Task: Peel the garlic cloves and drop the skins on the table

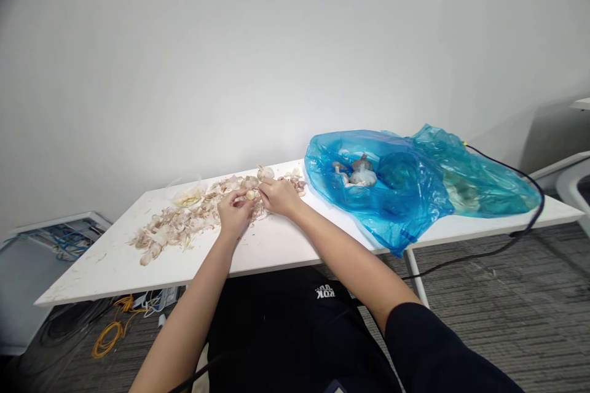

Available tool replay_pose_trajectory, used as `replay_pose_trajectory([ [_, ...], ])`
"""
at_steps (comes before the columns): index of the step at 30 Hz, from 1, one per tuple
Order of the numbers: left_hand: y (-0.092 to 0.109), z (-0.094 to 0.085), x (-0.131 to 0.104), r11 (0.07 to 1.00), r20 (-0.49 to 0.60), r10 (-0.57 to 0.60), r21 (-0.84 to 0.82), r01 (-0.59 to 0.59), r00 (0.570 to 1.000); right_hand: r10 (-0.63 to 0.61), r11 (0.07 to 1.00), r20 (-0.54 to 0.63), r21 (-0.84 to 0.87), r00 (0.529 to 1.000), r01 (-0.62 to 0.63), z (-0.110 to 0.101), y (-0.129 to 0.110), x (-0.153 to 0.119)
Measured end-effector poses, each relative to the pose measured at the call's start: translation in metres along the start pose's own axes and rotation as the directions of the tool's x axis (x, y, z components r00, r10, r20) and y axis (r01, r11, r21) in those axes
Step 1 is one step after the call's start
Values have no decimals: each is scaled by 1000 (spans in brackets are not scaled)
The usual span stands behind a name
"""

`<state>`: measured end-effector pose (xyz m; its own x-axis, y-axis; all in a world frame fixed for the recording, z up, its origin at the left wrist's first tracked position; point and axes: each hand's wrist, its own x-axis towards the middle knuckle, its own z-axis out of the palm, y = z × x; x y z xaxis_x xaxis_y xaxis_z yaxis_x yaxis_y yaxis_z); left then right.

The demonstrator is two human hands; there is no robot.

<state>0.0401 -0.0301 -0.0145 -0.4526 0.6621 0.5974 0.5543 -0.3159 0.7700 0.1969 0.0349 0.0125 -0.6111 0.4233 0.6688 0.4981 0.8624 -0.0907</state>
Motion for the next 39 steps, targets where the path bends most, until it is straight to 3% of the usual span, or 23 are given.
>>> replay_pose_trajectory([
  [13,0,1,0,976,20,-150,-155,151,989,123,991,54,-52,991,-121,-2,-1,1],
  [20,12,-1,1,942,84,-157,-287,175,984,165,985,-5,-43,986,-165,-4,8,1],
  [26,15,-1,2,917,136,-151,-352,190,979,93,996,-51,19,994,-92,-6,2,0],
  [39,16,-6,6,754,325,-257,-522,399,910,-9,997,-202,70,979,24,0,8,2],
])
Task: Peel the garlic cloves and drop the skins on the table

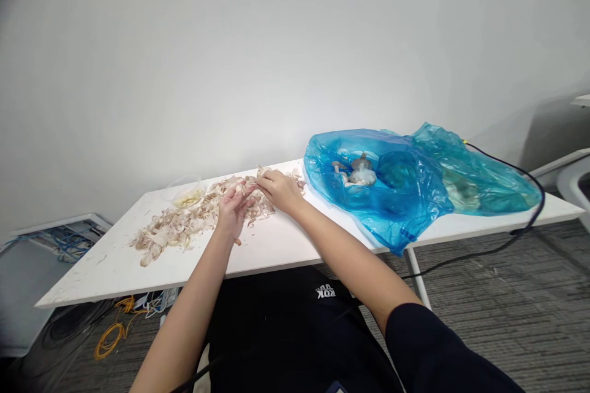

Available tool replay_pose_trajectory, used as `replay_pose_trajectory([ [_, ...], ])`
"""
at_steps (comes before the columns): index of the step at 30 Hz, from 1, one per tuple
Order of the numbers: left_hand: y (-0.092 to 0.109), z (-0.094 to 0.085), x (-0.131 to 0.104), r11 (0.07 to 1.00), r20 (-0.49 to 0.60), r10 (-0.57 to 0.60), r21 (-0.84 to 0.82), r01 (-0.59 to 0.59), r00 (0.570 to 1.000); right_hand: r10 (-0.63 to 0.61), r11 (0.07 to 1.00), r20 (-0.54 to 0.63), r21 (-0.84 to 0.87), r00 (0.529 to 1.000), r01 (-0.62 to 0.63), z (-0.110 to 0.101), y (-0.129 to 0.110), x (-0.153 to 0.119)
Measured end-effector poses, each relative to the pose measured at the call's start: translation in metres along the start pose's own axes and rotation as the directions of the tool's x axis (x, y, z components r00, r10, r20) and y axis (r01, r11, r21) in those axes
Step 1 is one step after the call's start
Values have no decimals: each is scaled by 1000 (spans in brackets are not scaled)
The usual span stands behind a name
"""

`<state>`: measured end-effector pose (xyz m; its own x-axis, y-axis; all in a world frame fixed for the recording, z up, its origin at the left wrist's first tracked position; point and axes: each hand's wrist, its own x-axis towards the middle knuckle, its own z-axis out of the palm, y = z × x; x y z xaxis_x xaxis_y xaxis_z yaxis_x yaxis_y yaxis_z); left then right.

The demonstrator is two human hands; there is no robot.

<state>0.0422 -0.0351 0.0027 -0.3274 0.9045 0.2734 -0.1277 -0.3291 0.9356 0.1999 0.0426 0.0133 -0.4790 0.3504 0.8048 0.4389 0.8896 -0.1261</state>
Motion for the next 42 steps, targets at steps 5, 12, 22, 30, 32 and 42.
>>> replay_pose_trajectory([
  [5,3,0,-1,980,-8,-47,-196,44,999,-48,994,3,103,999,48,3,1,0],
  [12,7,4,-4,947,39,-174,-267,178,984,-88,981,-21,171,996,90,2,-3,-1],
  [22,6,6,-4,953,-1,-160,-262,154,987,-117,978,-49,168,992,124,0,-6,-1],
  [30,5,5,-3,960,-1,-100,-264,97,995,-112,974,-55,191,992,121,0,-5,-2],
  [32,5,5,-3,959,-16,-96,-271,88,995,-116,972,-58,199,992,125,1,-5,-2],
  [42,4,6,-2,970,-111,-55,-243,26,992,-126,977,-98,161,987,140,0,-6,-1],
])
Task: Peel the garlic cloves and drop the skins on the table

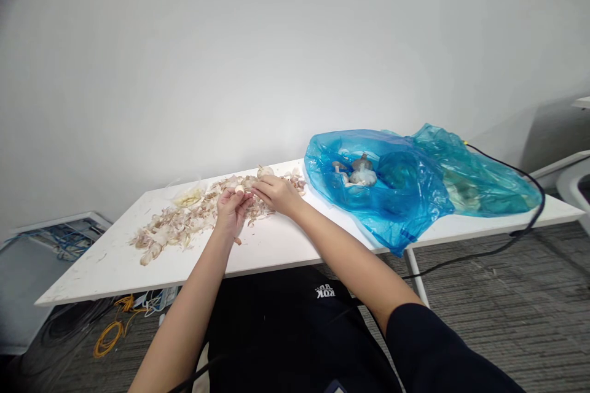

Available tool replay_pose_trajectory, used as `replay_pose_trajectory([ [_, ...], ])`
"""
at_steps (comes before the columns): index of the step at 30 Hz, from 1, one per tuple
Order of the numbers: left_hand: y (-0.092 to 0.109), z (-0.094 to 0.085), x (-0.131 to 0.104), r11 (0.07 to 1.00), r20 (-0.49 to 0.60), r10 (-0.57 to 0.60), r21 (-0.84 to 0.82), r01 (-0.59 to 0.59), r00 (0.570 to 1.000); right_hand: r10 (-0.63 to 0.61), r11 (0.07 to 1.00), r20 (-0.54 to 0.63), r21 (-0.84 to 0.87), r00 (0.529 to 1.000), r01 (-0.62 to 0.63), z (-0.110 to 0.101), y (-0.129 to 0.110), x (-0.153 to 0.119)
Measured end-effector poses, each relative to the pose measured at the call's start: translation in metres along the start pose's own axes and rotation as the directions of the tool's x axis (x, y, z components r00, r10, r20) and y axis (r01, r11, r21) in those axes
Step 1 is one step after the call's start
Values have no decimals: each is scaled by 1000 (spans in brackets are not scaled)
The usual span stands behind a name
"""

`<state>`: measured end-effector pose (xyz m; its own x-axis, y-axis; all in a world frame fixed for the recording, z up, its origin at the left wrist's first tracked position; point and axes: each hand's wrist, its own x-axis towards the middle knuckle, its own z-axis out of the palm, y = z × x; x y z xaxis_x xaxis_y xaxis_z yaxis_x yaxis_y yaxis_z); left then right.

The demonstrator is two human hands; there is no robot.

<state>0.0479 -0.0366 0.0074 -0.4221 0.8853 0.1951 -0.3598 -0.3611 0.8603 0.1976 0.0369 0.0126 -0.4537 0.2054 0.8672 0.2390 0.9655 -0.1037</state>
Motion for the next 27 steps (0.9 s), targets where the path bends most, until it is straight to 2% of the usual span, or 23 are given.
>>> replay_pose_trajectory([
  [7,-2,0,0,997,-22,61,48,-60,998,-25,995,9,-97,1000,26,-3,2,0],
  [15,-4,-1,1,994,-20,71,81,-69,997,43,991,59,-126,997,-35,-4,0,1],
  [27,-3,-3,-1,996,44,27,83,-31,999,116,975,-25,-190,993,-119,-5,4,1],
])
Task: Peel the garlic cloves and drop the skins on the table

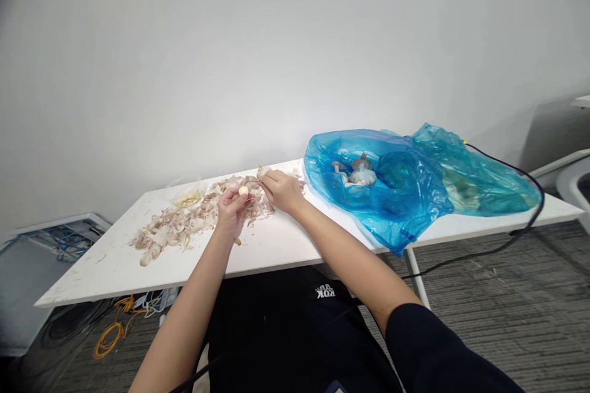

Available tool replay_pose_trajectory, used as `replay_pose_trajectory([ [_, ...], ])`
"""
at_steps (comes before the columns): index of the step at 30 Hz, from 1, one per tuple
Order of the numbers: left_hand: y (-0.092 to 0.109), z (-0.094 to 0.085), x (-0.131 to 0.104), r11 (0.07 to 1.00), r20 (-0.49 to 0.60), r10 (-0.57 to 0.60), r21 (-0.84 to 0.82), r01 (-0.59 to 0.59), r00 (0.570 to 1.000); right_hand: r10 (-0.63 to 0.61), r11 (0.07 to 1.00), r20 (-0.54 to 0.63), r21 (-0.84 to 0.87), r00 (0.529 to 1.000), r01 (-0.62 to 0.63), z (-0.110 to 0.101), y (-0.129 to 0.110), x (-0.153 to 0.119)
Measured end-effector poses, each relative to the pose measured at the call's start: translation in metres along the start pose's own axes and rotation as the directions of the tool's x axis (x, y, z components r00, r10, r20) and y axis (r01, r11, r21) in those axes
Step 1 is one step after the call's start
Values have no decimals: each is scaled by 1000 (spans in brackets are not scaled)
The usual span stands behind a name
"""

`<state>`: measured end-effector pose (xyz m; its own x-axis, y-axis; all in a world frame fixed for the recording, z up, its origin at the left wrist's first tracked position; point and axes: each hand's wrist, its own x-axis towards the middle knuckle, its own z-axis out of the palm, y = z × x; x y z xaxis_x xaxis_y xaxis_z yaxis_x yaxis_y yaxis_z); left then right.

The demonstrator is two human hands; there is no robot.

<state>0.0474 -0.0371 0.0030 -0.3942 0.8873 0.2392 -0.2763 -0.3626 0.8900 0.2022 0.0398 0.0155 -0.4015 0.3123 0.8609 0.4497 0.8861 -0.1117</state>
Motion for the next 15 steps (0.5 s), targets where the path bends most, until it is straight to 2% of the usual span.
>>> replay_pose_trajectory([
  [4,-1,-3,0,1000,49,-28,-2,28,998,35,999,-19,-22,999,-36,2,2,0],
  [15,1,-3,0,997,92,-73,39,69,993,154,987,91,-51,984,-150,2,1,0],
])
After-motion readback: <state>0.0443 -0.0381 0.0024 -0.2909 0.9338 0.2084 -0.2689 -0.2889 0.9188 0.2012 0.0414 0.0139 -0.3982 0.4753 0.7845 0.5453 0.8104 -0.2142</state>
